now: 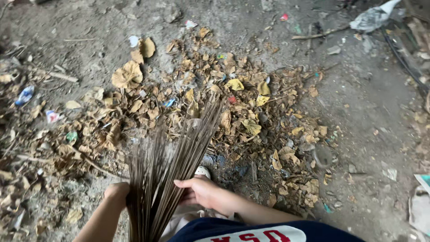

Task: The person sweeps dry leaves, trash, and dirt across the ground using a handheld broom.

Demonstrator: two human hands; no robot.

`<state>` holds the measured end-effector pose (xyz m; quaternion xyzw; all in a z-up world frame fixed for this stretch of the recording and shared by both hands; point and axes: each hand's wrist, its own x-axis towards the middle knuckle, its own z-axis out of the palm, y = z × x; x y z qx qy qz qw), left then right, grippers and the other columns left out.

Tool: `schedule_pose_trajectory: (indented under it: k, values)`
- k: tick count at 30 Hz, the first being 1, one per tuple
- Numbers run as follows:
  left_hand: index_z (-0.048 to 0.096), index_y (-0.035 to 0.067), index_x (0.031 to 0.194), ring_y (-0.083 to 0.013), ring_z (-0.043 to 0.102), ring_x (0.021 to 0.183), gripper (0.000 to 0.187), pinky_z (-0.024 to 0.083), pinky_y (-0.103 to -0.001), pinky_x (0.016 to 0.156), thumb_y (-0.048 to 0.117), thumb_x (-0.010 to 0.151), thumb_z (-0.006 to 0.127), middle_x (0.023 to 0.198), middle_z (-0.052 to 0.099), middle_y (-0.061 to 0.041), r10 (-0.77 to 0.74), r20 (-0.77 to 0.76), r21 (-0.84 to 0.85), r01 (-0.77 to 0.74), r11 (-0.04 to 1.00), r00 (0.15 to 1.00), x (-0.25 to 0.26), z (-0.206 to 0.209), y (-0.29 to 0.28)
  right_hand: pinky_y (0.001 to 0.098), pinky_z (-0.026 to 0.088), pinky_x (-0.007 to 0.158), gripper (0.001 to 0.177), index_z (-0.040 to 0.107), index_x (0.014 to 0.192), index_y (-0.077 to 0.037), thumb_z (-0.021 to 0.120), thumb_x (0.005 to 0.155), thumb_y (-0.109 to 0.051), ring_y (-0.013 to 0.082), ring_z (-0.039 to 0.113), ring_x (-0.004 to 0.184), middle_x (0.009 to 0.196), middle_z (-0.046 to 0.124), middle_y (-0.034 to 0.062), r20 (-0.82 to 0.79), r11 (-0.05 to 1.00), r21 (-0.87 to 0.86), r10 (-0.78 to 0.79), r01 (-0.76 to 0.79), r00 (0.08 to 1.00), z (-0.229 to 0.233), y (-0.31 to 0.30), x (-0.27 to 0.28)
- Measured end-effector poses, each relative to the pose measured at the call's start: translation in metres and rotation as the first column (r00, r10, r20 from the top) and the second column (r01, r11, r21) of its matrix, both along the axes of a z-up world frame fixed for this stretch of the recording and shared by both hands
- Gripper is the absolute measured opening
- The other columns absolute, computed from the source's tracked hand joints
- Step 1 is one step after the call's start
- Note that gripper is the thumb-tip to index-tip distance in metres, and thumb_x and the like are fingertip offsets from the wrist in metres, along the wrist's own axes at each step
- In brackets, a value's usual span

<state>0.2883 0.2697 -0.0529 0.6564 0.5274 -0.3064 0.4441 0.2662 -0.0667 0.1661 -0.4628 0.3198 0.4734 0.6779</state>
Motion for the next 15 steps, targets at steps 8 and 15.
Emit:
schedule_pose_trajectory:
  k: [8,15]
  values:
    - [0.069,-0.002,0.104,-0.0182,0.052,0.048,0.049,0.05,-0.034,0.045,0.04,0.107,0.043,0.068,0.064,-0.012,-0.302,0.023,-0.622,0.25,0.742,0.953,0.0,0.191,-0.103,0.0405,0.06,0.094,0.035,0.068,0.114,-0.004,0.074,0.088,-0.028,0.0256,0.071,0.101,0.11,0.073,0.0124,0.139,0.994,-0.021,-0.104,0.108,0.985,-0.001,-0.017,0.002]
    - [0.064,-0.01,0.115,-0.0309,0.073,0.07,0.075,0.062,-0.042,0.063,0.059,0.095,0.045,0.084,0.074,-0.023,-0.253,-0.192,-0.766,0.016,0.643,0.948,-0.023,0.311,-0.135,0.0412,0.06,0.099,0.035,0.063,0.111,-0.006,0.076,0.083,-0.021,0.0267,0.072,0.103,0.107,0.074,0.0115,0.151,0.913,-0.145,-0.36,0.381,0.921,-0.032,-0.053,0.013]
